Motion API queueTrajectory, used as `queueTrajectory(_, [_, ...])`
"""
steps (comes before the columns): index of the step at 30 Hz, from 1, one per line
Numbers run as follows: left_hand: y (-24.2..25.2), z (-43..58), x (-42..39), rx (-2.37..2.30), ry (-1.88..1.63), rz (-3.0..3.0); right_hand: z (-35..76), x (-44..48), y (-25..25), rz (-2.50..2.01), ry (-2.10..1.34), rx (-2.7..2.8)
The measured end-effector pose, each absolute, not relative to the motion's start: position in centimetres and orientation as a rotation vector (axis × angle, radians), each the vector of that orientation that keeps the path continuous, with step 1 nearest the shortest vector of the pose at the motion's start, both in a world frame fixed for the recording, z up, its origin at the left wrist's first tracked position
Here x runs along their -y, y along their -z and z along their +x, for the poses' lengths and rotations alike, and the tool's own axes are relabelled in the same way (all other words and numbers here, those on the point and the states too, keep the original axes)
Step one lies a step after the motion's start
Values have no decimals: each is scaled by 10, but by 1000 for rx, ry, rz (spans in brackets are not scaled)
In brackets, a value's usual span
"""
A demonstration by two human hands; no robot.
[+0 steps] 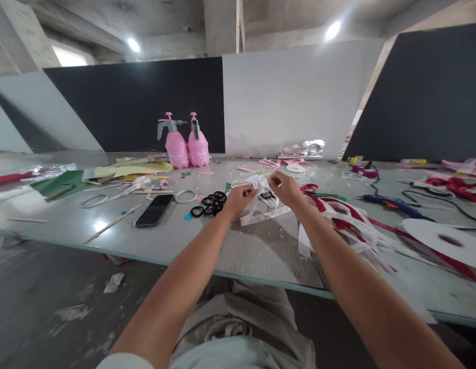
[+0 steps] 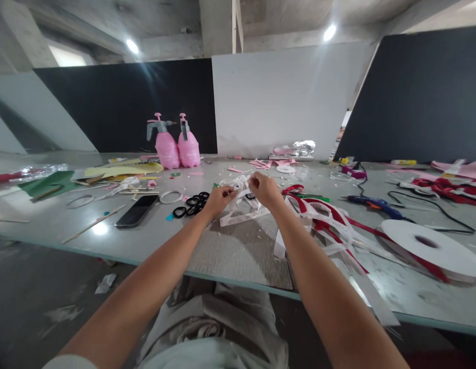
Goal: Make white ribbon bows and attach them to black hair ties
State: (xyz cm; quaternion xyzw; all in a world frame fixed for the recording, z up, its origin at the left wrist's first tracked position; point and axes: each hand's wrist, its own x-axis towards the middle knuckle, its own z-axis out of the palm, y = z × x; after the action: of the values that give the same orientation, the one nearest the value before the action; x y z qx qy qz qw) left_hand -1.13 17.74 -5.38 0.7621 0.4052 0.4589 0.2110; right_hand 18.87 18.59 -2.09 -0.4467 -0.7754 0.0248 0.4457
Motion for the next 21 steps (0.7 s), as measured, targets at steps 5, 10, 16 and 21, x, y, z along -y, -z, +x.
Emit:
queueTrajectory(5, [56,-11,-181,-1129,-1272,2134,172,-180,23,-953,-144,2010])
queueTrajectory(10, [57,-10,-182,-1052,-1288,2098,171,-183,26,-908,-196,2048])
queueTrajectory(16, [54,-9,-180,-1085,-1279,2108,167,-182,28,-1062,-456,1895])
queueTrajectory(21, [53,-10,-177,-1102,-1259,2127,173,-191,30,-1073,-657,1652])
